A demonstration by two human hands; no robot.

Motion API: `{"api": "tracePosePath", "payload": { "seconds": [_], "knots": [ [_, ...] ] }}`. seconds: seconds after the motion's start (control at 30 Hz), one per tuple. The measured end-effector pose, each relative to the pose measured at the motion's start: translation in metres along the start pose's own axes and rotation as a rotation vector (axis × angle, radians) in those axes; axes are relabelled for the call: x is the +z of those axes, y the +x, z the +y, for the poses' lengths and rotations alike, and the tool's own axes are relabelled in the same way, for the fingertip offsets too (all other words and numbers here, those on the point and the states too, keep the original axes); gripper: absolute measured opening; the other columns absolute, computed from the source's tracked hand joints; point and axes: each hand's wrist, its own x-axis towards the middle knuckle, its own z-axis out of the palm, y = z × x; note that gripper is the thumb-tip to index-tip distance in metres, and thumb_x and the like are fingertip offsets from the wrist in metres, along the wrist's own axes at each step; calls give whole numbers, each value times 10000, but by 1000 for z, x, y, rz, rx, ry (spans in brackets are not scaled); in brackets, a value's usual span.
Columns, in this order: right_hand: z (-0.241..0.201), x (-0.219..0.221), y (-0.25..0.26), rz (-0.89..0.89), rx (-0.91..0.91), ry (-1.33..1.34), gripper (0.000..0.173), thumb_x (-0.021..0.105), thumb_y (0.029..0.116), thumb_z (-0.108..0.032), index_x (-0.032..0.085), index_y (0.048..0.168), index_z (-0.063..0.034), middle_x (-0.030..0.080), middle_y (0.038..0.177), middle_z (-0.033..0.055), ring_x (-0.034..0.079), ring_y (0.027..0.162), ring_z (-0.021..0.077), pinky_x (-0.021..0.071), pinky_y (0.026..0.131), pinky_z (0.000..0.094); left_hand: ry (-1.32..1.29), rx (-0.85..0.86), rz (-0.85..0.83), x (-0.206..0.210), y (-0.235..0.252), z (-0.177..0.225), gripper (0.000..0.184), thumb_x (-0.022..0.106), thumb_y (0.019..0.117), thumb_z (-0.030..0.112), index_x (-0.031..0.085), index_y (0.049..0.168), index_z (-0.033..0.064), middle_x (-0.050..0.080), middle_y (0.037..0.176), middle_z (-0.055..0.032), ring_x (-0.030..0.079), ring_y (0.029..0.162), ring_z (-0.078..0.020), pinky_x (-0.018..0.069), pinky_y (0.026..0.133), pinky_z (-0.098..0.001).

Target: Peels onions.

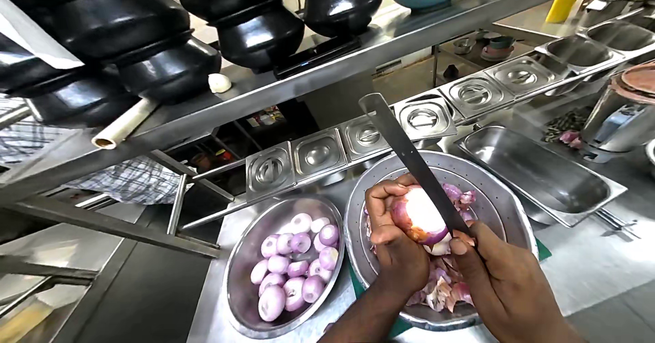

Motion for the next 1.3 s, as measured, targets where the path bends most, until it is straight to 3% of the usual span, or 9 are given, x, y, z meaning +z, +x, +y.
{"api": "tracePosePath", "payload": {
  "seconds": [0.23,0.4,0.63,0.77,0.87,0.93,1.07,1.13,1.3],
  "knots": [
    [5,1,-1,25,-55,-38,494,328,1105,-501,560,868,-135,476,591,-28,485,484,67,377,414,265,25,-31,-11,1,0,3,690,359,929,783,554,1208,182,681,1095,-82,690,995,-216,591,842,-355],
    [9,-1,0,21,-97,-56,484,343,1103,-497,546,849,-138,447,588,-33,455,479,59,348,412,255,72,-79,-70,0,4,5,758,259,931,800,553,1203,157,679,1093,-87,687,969,-214,591,801,-344],
    [6,8,-1,104,-227,-189,540,370,1080,-542,541,771,-133,465,540,3,471,431,126,348,383,300,42,-288,-35,1,1,0,775,262,894,842,571,1183,193,687,1096,-59,682,999,-187,577,828,-323],
    [2,12,2,150,-182,-255,545,347,1081,-523,551,762,-131,478,539,7,478,423,133,341,368,304,-142,-541,48,3,-1,4,746,227,962,764,541,1319,190,670,1240,-80,678,1072,-186,575,866,-322],
    [14,4,8,117,-10,-66,550,363,1074,-575,587,808,-150,491,554,-35,495,453,78,387,384,300,-433,-651,-17,-8,1,8,495,406,1081,430,461,1471,131,564,1418,-151,618,1211,-259,519,1018,-428],
    [23,0,13,95,73,20,535,376,1057,-615,600,833,-184,500,563,-73,506,460,48,418,389,293,-505,-677,-33,-11,1,10,441,539,1054,247,495,1474,119,578,1400,-158,646,1164,-245,542,992,-406],
    [27,2,15,93,76,-18,615,457,963,-747,588,825,-163,475,559,-64,468,456,58,388,392,301,-508,-654,48,-7,-6,2,551,820,853,231,593,1339,106,671,1195,-186,717,971,-231,611,838,-357],
    [26,3,15,108,84,-45,604,501,941,-751,583,823,-164,476,565,-75,463,461,41,387,398,280,-515,-632,45,-7,-8,-3,592,888,768,202,597,1276,111,683,1130,-176,724,917,-222,619,799,-349],
    [28,1,13,28,23,14,532,412,1038,-633,603,856,-171,488,571,-74,483,469,46,401,401,293,-510,-608,6,-9,-9,-7,611,953,658,172,565,1127,127,681,1095,-117,715,863,-178,621,733,-327]
  ]
}}
